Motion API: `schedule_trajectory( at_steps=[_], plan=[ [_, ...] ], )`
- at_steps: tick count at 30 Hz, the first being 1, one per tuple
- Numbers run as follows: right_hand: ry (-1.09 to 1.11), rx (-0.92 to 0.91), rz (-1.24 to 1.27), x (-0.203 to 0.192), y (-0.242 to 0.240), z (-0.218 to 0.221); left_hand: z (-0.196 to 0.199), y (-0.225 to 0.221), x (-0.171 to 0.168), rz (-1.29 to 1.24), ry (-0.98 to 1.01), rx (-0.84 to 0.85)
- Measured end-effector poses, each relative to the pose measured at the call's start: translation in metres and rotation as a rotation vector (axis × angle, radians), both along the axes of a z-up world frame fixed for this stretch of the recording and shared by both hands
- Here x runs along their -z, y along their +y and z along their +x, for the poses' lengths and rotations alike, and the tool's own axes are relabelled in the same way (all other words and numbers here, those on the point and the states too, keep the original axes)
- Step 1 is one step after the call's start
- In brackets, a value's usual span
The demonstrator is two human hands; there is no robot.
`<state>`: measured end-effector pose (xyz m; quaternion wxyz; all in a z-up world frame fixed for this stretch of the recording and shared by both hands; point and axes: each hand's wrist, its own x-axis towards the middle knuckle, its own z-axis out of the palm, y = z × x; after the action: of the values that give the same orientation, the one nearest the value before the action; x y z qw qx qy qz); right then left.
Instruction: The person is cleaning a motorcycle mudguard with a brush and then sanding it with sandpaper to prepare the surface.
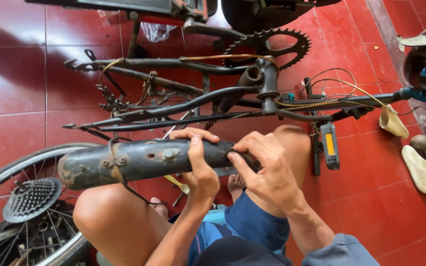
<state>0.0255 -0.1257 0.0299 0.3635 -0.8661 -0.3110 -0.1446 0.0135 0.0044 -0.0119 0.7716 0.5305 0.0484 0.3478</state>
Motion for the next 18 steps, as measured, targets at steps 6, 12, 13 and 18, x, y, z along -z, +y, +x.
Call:
schedule_trajectory(
  at_steps=[6, 12, 13, 18],
  plan=[
    [0.069, 0.068, 0.041, 0.006, 0.000, -0.008, 0.001, -0.006, 0.004, -0.028, -0.053, -0.002],
    [0.009, 0.038, 0.062, 0.009, 0.001, -0.006, -0.002, -0.002, 0.007, -0.008, -0.093, 0.047],
    [0.008, 0.037, 0.060, 0.006, 0.002, -0.005, -0.001, -0.003, 0.007, -0.010, -0.094, 0.045],
    [-0.267, 0.049, -0.135, -0.002, 0.002, -0.007, 0.000, -0.006, 0.015, -0.034, -0.147, 0.094]
  ],
)
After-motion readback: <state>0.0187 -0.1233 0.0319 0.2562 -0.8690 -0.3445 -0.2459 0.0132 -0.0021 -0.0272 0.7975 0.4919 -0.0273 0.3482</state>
